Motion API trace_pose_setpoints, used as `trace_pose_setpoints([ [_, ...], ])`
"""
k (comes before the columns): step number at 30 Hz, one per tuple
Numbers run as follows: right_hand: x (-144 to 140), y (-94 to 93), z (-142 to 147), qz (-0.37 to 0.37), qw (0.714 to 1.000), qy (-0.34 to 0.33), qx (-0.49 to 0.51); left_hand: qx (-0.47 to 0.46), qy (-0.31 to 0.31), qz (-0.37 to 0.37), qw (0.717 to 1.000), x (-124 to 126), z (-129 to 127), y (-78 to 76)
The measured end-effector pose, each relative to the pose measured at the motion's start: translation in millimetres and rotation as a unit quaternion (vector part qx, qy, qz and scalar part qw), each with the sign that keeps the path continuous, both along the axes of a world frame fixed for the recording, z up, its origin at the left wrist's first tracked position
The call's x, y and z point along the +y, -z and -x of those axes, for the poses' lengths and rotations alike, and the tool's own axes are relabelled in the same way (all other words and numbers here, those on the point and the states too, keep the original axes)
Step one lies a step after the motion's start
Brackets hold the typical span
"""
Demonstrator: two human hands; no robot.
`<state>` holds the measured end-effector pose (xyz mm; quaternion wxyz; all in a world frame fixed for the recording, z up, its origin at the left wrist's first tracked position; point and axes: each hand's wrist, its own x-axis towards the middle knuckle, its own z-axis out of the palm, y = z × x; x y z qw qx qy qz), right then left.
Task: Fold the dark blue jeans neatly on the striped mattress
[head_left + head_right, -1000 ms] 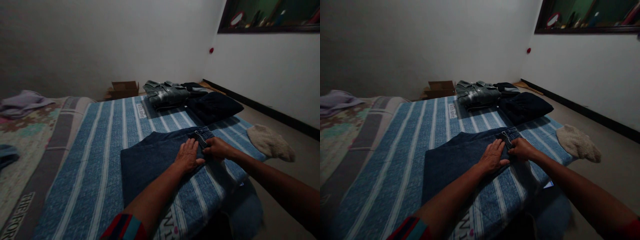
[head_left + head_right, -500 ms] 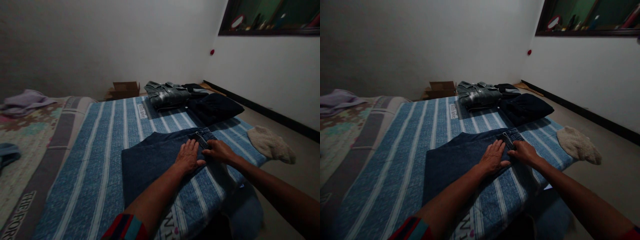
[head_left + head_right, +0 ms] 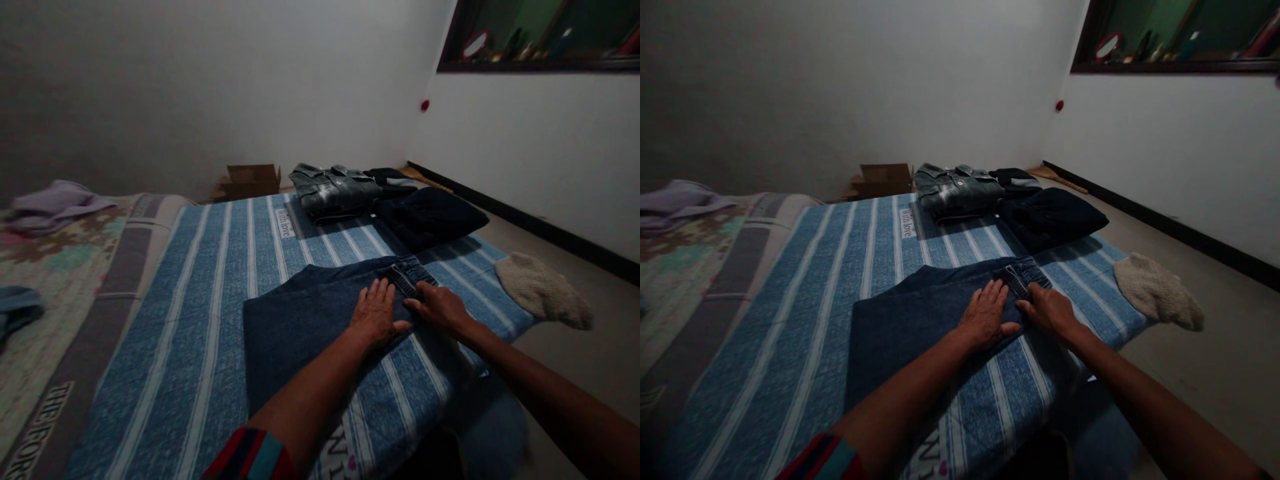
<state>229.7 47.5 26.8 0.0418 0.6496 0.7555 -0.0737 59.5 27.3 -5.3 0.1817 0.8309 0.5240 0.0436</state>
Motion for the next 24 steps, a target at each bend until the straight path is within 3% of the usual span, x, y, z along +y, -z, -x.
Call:
trace_pose_setpoints([
  [4, 3, -1.8, 1, 0.003, 1.000, -0.004, -0.010, -0.003, 0.000, -0.007, 1.000, 0, 1, 1.3],
  [7, 6, -1.1, -4, 0.015, 0.997, -0.012, 0.070, -0.005, 0.000, 0.003, 1.000, 0, 1, -0.3],
  [9, 9, -2.0, -11, 0.091, 0.979, -0.010, 0.182, -0.006, 0.001, 0.008, 1.000, 0, 1, -2.0],
  [11, 12, -5.8, -17, 0.207, 0.937, -0.005, 0.281, -0.006, 0.001, 0.011, 1.000, 0, 1, -3.2],
  [13, 16, -12.2, -20, 0.303, 0.899, -0.014, 0.317, -0.003, 0.001, 0.012, 1.000, 0, 1, -3.6],
  [19, 40, -29.5, -14, 0.441, 0.867, -0.071, 0.224, -0.005, -0.002, 0.008, 1.000, -1, 2, -4.4],
  [24, 44, -33.6, -7, 0.426, 0.883, -0.065, 0.187, -0.006, 0.001, 0.011, 1.000, -1, 2, -4.6],
])
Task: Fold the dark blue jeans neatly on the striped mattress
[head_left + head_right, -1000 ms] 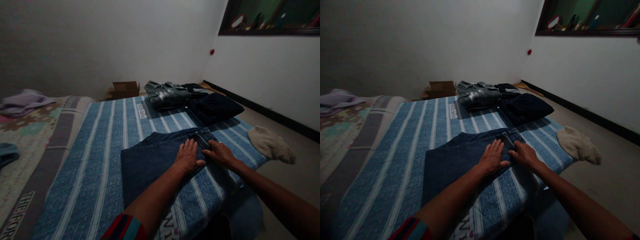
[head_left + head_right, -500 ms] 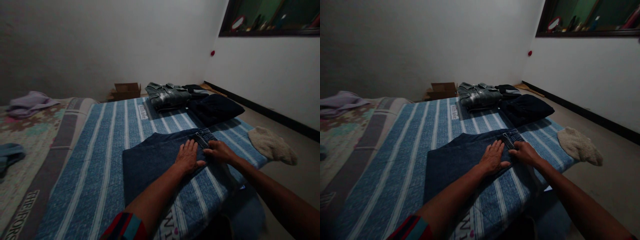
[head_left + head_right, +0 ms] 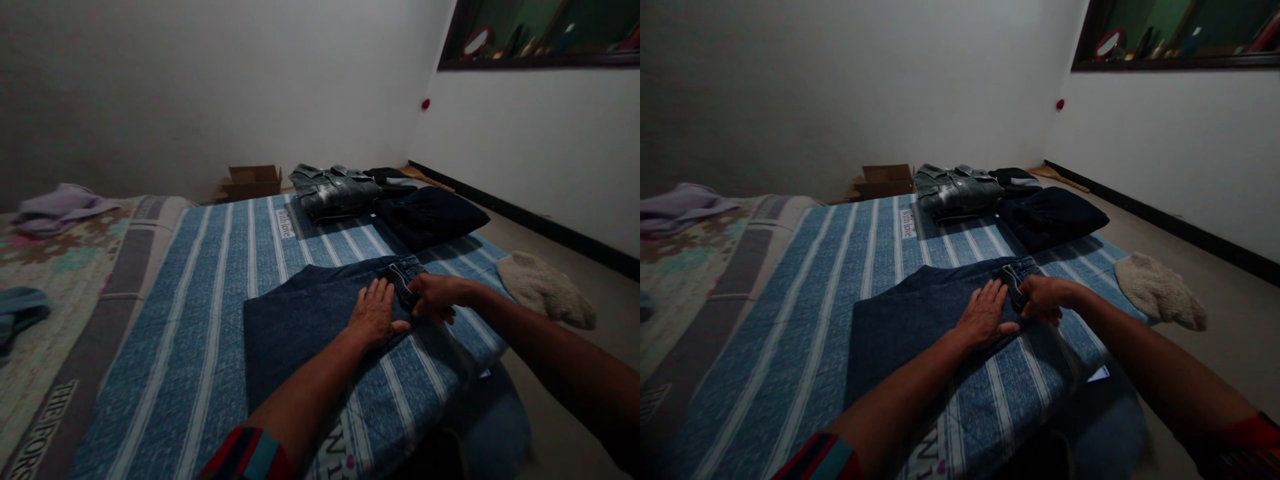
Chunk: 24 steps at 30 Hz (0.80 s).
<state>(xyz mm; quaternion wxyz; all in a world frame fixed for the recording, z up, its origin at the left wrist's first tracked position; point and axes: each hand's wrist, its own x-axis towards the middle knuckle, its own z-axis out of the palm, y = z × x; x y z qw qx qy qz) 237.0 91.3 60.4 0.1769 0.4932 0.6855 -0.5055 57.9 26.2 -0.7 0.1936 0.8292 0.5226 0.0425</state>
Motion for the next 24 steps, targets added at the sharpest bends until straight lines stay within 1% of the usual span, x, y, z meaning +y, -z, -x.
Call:
trace_pose_setpoints([
  [3, -4, 0.6, 0, 0.016, 1.000, 0.001, 0.013, 0.001, 0.000, -0.001, 1.000, 1, 0, 1.5],
  [5, -7, 3.6, 2, 0.001, 1.000, 0.012, 0.001, -0.003, 0.001, -0.003, 1.000, 1, 0, 2.6],
  [8, -12, 12.5, 6, -0.073, 0.996, 0.041, -0.029, -0.004, 0.000, -0.005, 1.000, 1, 0, 3.1],
  [11, -20, 21.9, 11, -0.142, 0.988, 0.056, -0.030, -0.002, 0.000, -0.004, 1.000, 0, 0, 1.5],
  [15, -31, 26.2, 10, -0.221, 0.972, 0.069, -0.028, 0.002, 0.000, 0.001, 1.000, -1, -1, -1.1],
  [17, -35, 26.2, 6, -0.279, 0.957, 0.073, -0.037, 0.003, -0.001, 0.003, 1.000, -1, -1, -1.0],
  [20, -40, 27.1, 1, -0.367, 0.926, 0.056, -0.064, 0.003, -0.002, 0.001, 1.000, 0, -2, 0.6],
  [22, -42, 28.5, -2, -0.387, 0.918, 0.045, -0.072, 0.003, -0.003, -0.002, 1.000, 0, -2, 1.5],
  [24, -44, 29.4, -2, -0.384, 0.920, 0.041, -0.072, 0.003, -0.004, -0.001, 1.000, 0, -2, 1.4],
])
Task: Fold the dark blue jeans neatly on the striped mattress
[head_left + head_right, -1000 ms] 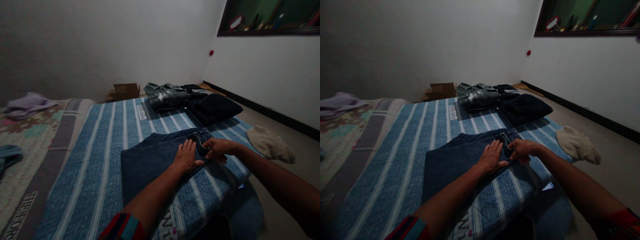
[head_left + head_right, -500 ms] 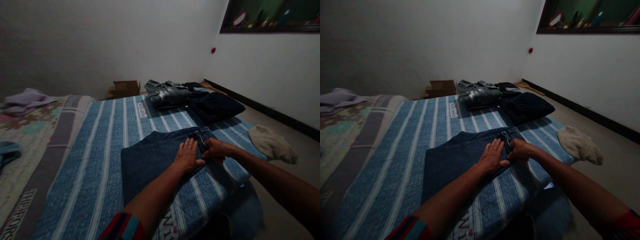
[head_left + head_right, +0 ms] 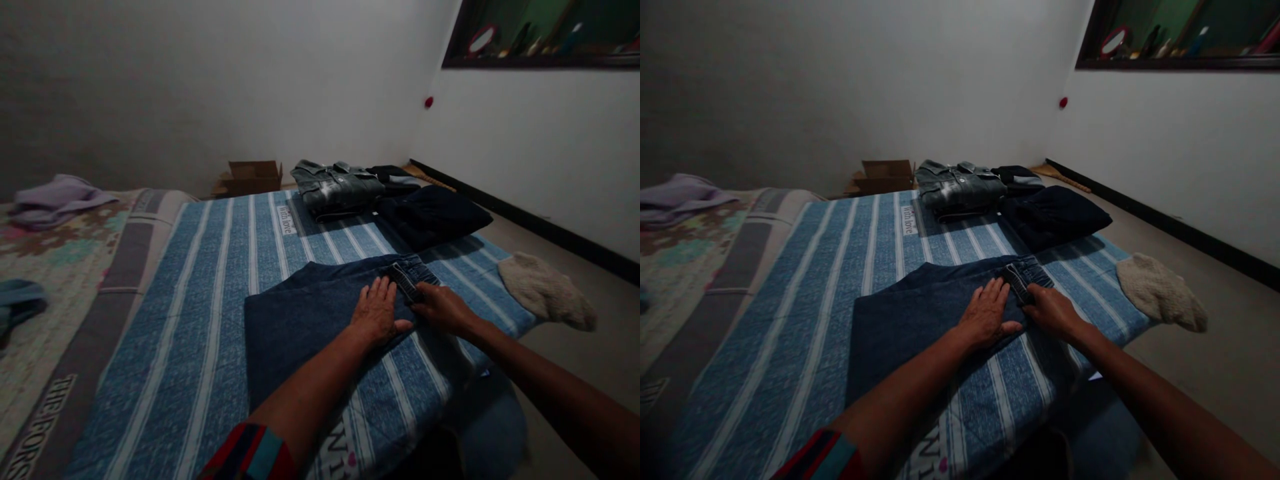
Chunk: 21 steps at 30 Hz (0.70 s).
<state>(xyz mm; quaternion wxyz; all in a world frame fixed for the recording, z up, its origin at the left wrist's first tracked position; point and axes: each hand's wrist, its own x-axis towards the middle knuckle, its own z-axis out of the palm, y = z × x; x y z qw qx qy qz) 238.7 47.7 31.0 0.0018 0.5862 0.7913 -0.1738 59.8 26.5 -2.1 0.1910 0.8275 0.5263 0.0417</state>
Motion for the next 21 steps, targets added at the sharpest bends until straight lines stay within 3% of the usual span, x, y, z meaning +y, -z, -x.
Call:
trace_pose_setpoints([
  [3, -5, -2.4, 4, -0.020, 0.998, 0.008, -0.057, 0.002, -0.001, 0.007, 1.000, 0, 0, -2.0],
  [6, -14, -9.2, 10, -0.114, 0.982, -0.008, -0.148, 0.006, -0.002, 0.017, 1.000, -1, 0, -4.4],
  [10, -15, -14.5, 20, -0.295, 0.934, -0.141, -0.142, 0.004, -0.005, 0.017, 1.000, 0, 0, -6.7],
  [12, -7, -10.6, 25, -0.341, 0.914, -0.187, -0.115, 0.007, -0.007, 0.023, 1.000, 0, 0, -8.1],
  [16, 16, 8.5, 29, -0.347, 0.905, -0.220, -0.113, 0.008, -0.006, 0.025, 1.000, 0, 1, -8.9],
  [21, 27, 27.7, 21, -0.313, 0.918, -0.181, -0.164, 0.009, -0.019, 0.018, 1.000, -2, 1, -4.4],
])
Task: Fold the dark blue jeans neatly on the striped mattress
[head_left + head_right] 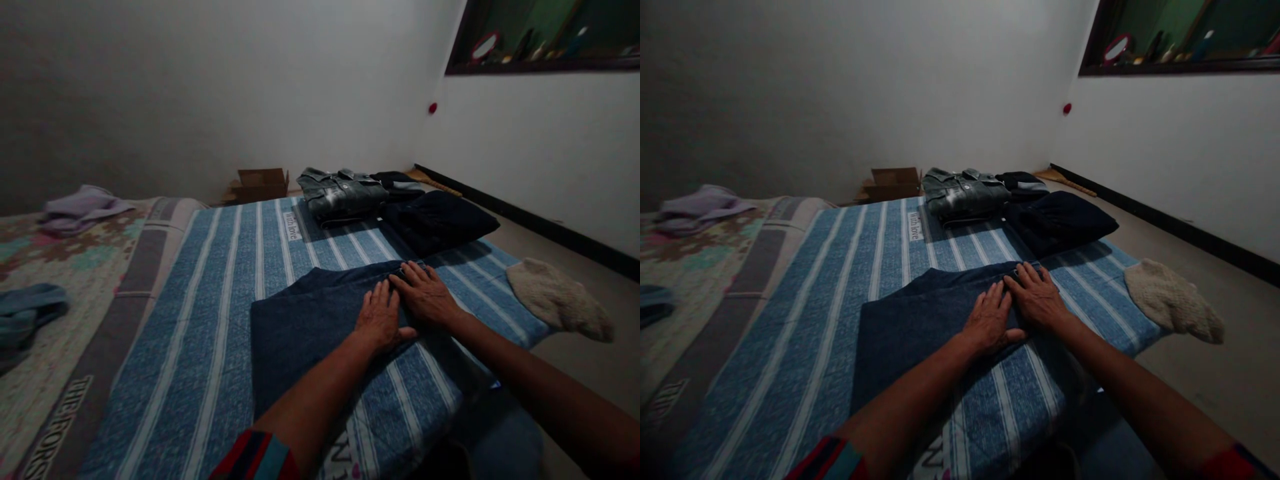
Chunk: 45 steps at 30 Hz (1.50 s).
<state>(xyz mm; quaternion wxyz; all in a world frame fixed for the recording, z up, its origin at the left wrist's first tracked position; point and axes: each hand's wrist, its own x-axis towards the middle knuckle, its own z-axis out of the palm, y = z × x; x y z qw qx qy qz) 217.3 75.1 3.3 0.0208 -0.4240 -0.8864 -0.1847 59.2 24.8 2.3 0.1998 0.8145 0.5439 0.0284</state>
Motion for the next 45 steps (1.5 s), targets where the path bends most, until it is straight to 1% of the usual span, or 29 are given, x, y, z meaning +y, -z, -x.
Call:
trace_pose_setpoints([
  [7, 0, 1.6, 2, 0.037, 0.999, 0.033, -0.022, 0.035, -0.004, 0.012, 0.999, 9, -1, -2.7],
  [12, 1, 2.6, 2, 0.052, 0.998, 0.037, -0.013, 0.037, -0.001, 0.013, 0.999, 16, 0, 0.9],
  [15, -6, -4.5, 8, 0.051, 0.997, 0.053, -0.004, 0.029, 0.000, 0.005, 1.000, 16, 1, 1.7],
  [18, -14, -15.5, 23, 0.029, 0.997, 0.073, 0.020, 0.024, -0.001, 0.008, 1.000, 14, 2, -0.7],
  [21, -16, -19.4, 34, 0.011, 0.998, 0.055, 0.039, 0.020, 0.012, 0.012, 1.000, 13, 3, -3.0],
  [23, -12, -15.4, 34, 0.014, 0.998, 0.048, 0.032, 0.018, 0.010, 0.012, 1.000, 12, 3, -2.8],
  [27, -3, -1.5, 23, 0.020, 0.998, 0.065, 0.009, 0.020, 0.001, 0.004, 1.000, 12, 3, 0.6],
  [30, -1, 4.2, 18, 0.024, 0.998, 0.064, -0.001, 0.018, 0.003, 0.000, 1.000, 11, 3, 2.1],
  [38, -2, 7.0, 20, 0.025, 0.996, 0.085, 0.004, 0.010, -0.002, 0.005, 1.000, 12, 4, 1.1],
  [45, -2, 6.1, 21, 0.033, 0.996, 0.086, -0.003, 0.017, -0.002, 0.010, 1.000, 13, 4, 0.4],
])
